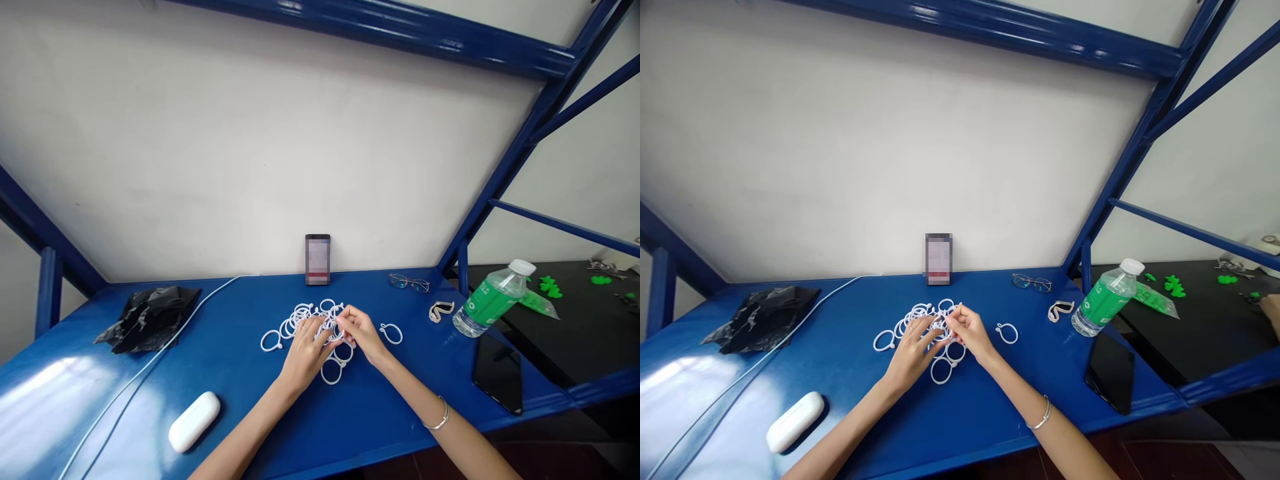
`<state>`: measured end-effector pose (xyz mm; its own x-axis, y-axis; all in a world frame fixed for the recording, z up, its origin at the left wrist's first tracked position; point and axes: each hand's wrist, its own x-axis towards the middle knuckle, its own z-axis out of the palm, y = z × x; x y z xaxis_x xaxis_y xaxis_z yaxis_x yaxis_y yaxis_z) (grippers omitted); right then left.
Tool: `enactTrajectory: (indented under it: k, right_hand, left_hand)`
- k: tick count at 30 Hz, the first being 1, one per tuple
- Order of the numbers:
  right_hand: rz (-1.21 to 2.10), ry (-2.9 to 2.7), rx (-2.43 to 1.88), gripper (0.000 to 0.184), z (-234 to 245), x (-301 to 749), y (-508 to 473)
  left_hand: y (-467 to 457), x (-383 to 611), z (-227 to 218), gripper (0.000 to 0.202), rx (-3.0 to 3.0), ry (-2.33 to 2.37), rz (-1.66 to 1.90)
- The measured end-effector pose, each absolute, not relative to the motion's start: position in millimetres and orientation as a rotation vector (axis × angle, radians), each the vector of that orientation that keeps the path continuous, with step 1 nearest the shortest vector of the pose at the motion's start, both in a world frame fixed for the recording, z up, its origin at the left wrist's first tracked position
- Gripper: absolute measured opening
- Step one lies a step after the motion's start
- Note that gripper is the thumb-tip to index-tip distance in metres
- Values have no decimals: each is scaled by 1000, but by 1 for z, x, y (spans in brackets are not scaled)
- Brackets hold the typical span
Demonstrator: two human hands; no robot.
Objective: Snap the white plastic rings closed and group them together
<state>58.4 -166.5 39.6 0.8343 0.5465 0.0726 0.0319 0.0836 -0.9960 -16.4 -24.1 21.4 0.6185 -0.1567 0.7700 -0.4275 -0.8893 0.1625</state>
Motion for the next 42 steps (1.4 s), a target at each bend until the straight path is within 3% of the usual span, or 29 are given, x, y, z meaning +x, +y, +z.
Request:
enactTrajectory:
  k: [5,10,18,24,29,42]
  right_hand:
    - [632,-465,-1213,35,43,65,-175]
    - [569,-507,-1267,34,43,66,-177]
    - [355,-480,-1364,31,41,57,-174]
    - [471,-490,-1247,29,45,53,-174]
    - [544,-486,-1217,32,45,54,-174]
    - [667,-391,-1118,31,43,52,-175]
  left_hand:
    - [-23,-18,25,18,2248,-577,746]
    - [-24,-23,34,22,2171,-537,516]
    - [-27,-20,39,22,2050,-250,521]
    - [-27,-18,37,22,1752,-156,367]
    - [-28,-19,40,47,1559,-149,201]
    - [-28,-18,32,39,1386,-91,8]
